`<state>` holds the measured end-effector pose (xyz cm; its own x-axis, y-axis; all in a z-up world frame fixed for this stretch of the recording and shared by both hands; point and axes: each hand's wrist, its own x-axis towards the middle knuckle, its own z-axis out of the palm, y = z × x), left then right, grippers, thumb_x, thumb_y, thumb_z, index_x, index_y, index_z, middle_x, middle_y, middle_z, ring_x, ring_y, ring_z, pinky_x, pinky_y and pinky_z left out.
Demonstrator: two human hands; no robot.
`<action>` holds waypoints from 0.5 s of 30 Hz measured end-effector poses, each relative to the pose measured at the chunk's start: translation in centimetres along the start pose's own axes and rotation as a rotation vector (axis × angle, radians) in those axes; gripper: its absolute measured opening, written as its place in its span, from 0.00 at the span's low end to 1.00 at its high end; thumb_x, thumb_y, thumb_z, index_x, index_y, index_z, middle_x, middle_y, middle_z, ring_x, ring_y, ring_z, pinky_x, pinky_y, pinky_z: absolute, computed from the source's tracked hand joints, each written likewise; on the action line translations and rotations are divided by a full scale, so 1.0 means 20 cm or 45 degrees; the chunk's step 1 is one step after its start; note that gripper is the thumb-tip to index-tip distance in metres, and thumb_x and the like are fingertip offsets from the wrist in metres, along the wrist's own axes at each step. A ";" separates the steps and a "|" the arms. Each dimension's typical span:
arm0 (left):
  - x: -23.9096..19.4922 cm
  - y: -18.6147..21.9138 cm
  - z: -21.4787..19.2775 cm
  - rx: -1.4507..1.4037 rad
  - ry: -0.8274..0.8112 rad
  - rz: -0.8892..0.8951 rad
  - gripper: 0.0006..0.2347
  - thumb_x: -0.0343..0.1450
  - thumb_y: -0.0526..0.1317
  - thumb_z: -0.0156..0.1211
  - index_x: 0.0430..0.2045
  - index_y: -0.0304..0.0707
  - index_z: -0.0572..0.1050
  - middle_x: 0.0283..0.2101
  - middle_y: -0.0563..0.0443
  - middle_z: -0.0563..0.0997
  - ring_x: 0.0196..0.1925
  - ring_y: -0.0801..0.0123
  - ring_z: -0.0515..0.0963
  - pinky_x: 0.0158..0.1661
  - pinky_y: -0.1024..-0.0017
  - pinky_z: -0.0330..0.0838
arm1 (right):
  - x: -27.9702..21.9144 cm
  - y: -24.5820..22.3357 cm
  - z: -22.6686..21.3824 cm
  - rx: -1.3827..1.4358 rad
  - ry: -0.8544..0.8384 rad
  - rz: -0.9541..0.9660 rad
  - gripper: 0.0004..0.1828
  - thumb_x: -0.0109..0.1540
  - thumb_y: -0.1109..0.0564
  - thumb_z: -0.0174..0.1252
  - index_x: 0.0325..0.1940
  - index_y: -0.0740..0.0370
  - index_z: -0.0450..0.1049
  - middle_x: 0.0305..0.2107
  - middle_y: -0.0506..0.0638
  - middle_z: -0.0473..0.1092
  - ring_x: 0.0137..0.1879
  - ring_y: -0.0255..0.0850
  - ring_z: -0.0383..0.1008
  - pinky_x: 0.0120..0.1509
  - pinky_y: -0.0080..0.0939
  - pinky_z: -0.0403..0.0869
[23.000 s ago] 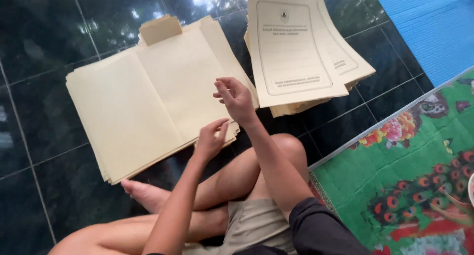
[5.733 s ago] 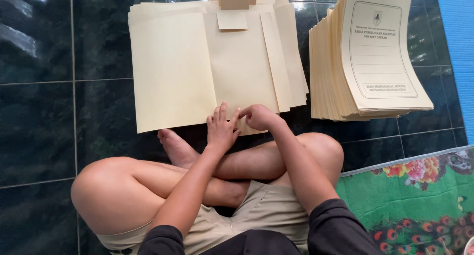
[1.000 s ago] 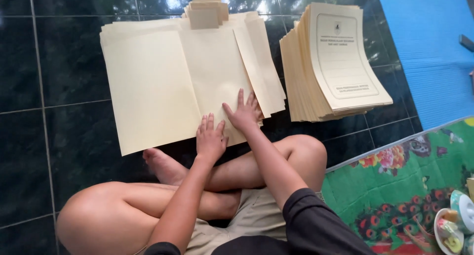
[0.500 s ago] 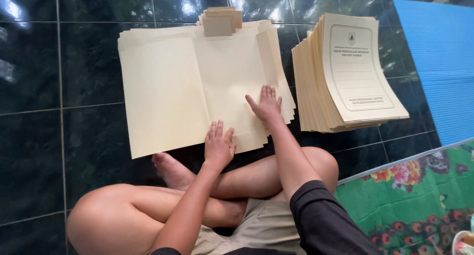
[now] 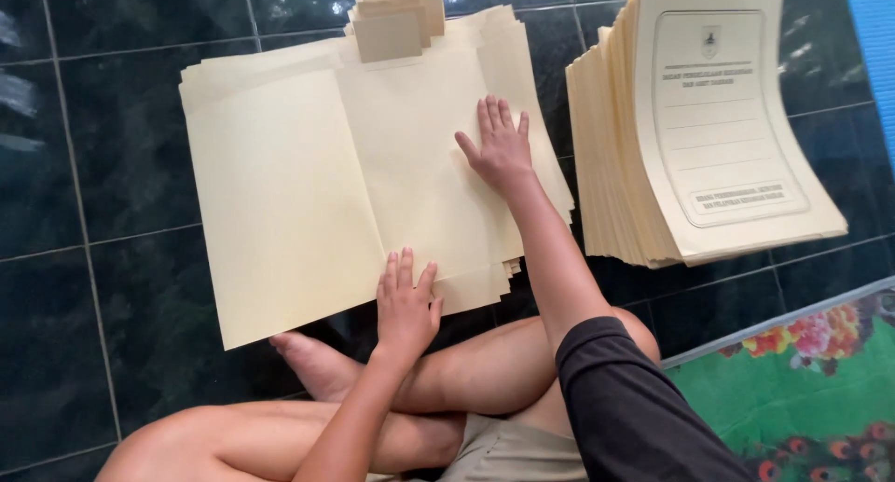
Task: A person sitting on the floor manually folding and stacking document covers.
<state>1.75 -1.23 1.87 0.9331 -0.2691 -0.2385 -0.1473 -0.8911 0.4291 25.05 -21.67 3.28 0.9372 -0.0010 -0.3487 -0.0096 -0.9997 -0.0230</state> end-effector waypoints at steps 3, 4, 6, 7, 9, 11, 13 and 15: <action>0.00 0.00 0.03 0.012 -0.012 -0.020 0.26 0.69 0.47 0.63 0.63 0.49 0.67 0.73 0.34 0.56 0.76 0.37 0.51 0.66 0.42 0.58 | 0.13 -0.01 0.00 0.013 0.022 -0.036 0.46 0.70 0.25 0.22 0.82 0.57 0.45 0.79 0.52 0.43 0.84 0.46 0.38 0.83 0.65 0.39; -0.01 0.00 0.05 0.012 0.149 0.019 0.26 0.67 0.46 0.64 0.61 0.47 0.69 0.72 0.33 0.56 0.75 0.37 0.53 0.65 0.44 0.58 | 0.19 0.00 0.02 0.052 0.100 -0.067 0.45 0.70 0.28 0.25 0.82 0.59 0.44 0.79 0.51 0.41 0.83 0.45 0.35 0.82 0.63 0.36; -0.01 0.00 0.07 0.016 0.298 0.050 0.26 0.65 0.44 0.64 0.60 0.44 0.71 0.72 0.32 0.56 0.74 0.37 0.55 0.64 0.47 0.58 | 0.29 -0.01 0.03 0.098 0.165 -0.101 0.44 0.70 0.30 0.28 0.81 0.62 0.42 0.78 0.51 0.40 0.83 0.44 0.32 0.81 0.61 0.32; 0.00 0.01 0.06 0.010 0.317 0.064 0.26 0.65 0.44 0.64 0.60 0.43 0.71 0.72 0.32 0.56 0.74 0.37 0.56 0.63 0.47 0.59 | 0.32 -0.03 0.01 0.092 0.169 -0.091 0.45 0.70 0.29 0.27 0.81 0.62 0.41 0.79 0.51 0.39 0.83 0.44 0.31 0.81 0.61 0.31; -0.01 0.01 0.04 0.004 0.323 0.069 0.26 0.65 0.43 0.64 0.60 0.43 0.72 0.72 0.31 0.57 0.73 0.37 0.56 0.62 0.47 0.60 | 0.37 -0.05 0.00 0.089 0.157 -0.083 0.45 0.70 0.29 0.26 0.81 0.61 0.40 0.79 0.52 0.38 0.82 0.44 0.29 0.81 0.60 0.30; 0.00 0.02 0.02 -0.033 0.293 0.048 0.26 0.64 0.43 0.65 0.59 0.42 0.72 0.72 0.31 0.57 0.74 0.36 0.56 0.63 0.46 0.59 | 0.44 -0.06 -0.02 0.118 0.193 -0.084 0.46 0.69 0.28 0.27 0.81 0.63 0.41 0.79 0.54 0.39 0.82 0.44 0.29 0.80 0.64 0.29; 0.00 0.02 0.03 -0.026 0.285 0.045 0.25 0.65 0.43 0.64 0.59 0.42 0.72 0.72 0.31 0.57 0.73 0.36 0.56 0.63 0.46 0.59 | 0.47 -0.05 -0.01 0.109 0.204 -0.095 0.46 0.70 0.28 0.27 0.81 0.63 0.41 0.79 0.54 0.40 0.82 0.43 0.29 0.80 0.64 0.28; 0.01 0.01 0.03 -0.023 0.281 0.038 0.25 0.65 0.43 0.64 0.59 0.42 0.72 0.72 0.31 0.57 0.73 0.36 0.56 0.63 0.46 0.59 | 0.49 -0.05 -0.01 0.095 0.217 -0.111 0.46 0.70 0.27 0.26 0.81 0.62 0.41 0.79 0.53 0.40 0.82 0.43 0.29 0.80 0.63 0.27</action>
<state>1.66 -1.68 1.49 0.9779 -0.2068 -0.0298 -0.1717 -0.8767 0.4494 34.33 -20.61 0.08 0.9810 0.0747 -0.1790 0.0541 -0.9916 -0.1173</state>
